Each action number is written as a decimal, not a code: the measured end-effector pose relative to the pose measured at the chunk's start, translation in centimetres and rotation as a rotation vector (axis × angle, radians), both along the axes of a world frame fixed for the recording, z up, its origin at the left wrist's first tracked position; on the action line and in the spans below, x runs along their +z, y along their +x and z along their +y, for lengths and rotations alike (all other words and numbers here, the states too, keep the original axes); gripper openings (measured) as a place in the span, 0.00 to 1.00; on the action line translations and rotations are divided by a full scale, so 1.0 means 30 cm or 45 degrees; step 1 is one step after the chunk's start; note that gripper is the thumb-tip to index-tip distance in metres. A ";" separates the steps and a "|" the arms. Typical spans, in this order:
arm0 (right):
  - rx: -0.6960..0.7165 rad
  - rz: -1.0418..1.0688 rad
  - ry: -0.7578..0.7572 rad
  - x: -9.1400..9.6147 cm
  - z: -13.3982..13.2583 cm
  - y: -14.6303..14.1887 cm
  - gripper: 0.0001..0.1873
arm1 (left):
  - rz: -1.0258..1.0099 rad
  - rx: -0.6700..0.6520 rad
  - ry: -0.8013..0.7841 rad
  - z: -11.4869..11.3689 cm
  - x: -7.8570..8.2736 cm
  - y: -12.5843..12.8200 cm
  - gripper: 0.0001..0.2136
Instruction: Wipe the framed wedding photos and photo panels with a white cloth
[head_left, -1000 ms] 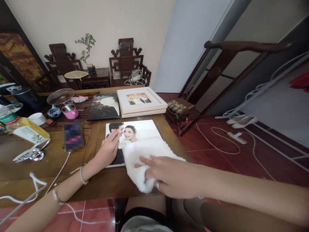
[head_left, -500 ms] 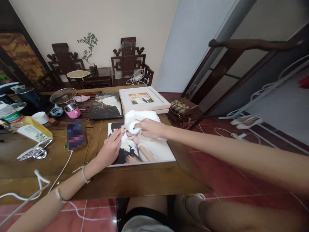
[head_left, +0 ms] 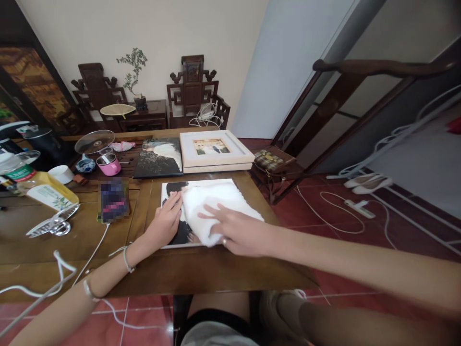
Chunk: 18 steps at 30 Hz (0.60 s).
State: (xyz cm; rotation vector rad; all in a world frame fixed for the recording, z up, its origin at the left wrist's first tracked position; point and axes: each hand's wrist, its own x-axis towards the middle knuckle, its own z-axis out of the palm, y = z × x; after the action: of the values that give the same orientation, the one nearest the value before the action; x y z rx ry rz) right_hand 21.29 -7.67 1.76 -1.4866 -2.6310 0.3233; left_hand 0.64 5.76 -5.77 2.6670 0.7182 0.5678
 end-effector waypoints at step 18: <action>-0.050 -0.177 0.202 -0.064 0.069 0.043 0.18 | -0.009 0.002 0.026 0.002 -0.008 0.005 0.22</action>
State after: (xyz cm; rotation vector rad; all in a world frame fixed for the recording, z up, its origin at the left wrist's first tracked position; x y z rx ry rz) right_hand 22.59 -5.60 -0.17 -1.5585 -2.6546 0.0065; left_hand 0.80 5.82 -6.00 2.6822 0.7160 0.5878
